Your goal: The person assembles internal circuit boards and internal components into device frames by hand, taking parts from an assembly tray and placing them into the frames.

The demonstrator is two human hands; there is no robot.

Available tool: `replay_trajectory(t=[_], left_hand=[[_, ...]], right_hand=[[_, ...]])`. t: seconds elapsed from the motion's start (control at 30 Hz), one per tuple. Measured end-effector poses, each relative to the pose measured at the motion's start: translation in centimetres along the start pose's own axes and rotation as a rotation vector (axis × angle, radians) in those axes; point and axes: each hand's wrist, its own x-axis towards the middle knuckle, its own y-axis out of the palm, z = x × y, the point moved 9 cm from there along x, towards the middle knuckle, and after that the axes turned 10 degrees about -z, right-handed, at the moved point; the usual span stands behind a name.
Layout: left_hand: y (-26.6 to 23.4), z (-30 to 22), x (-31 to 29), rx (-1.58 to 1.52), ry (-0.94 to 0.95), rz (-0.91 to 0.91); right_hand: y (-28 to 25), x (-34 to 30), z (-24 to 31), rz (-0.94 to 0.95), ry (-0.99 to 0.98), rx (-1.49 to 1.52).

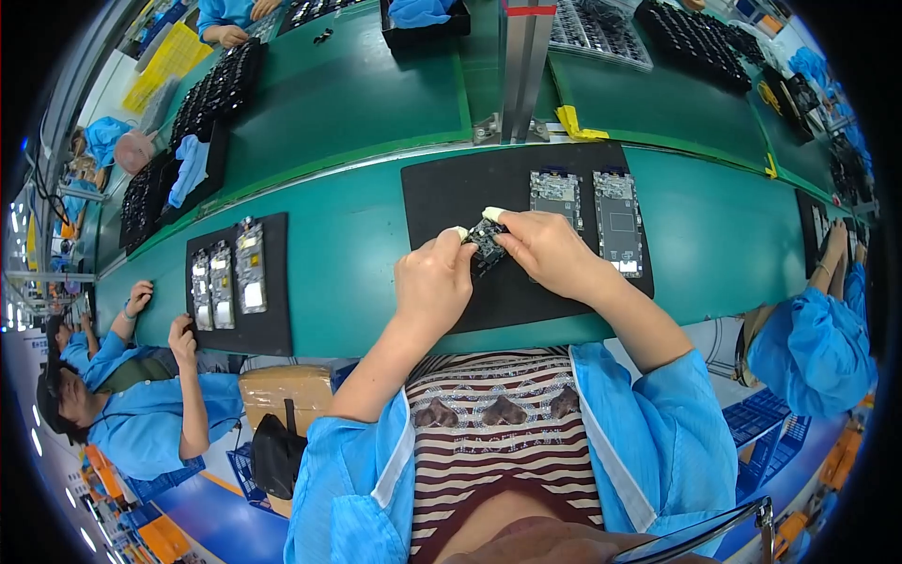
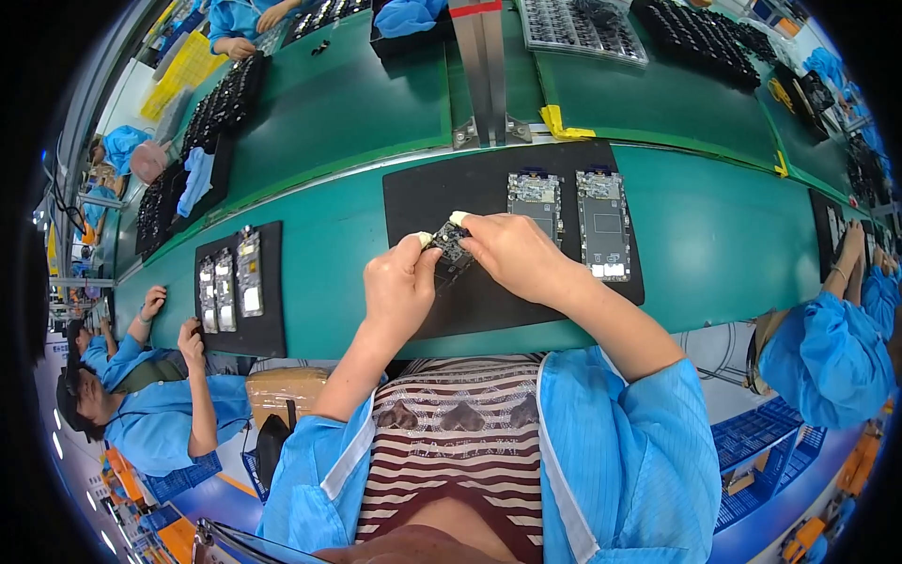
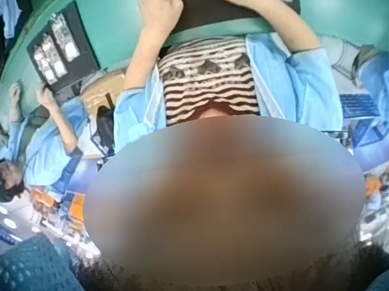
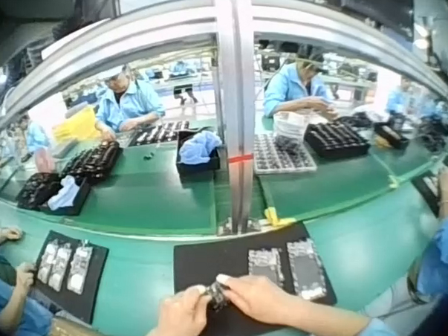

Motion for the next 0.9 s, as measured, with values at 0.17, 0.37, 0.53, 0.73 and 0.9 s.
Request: replay_trajectory(t=[0.17,0.37,0.53,0.73,0.9], left_hand=[[0.1,-0.2,-0.2,-0.033,0.011,0.0],[-0.1,-1.1,-0.4,-0.056,0.047,-0.024],[-0.4,-1.2,-0.6,-0.089,0.073,-0.044],[-0.9,-0.8,-0.4,-0.1,0.033,-0.083],[-0.8,-0.9,-0.4,-0.077,0.024,-0.073]], right_hand=[[-0.2,-0.1,0.5,0.085,-0.04,-0.04],[-0.5,-0.3,1.0,0.086,-0.116,-0.043],[-0.8,-0.2,1.3,0.09,-0.193,-0.002],[-0.7,0.5,1.0,0.11,0.035,0.088],[-0.7,0.1,0.8,0.033,-0.027,0.02]])
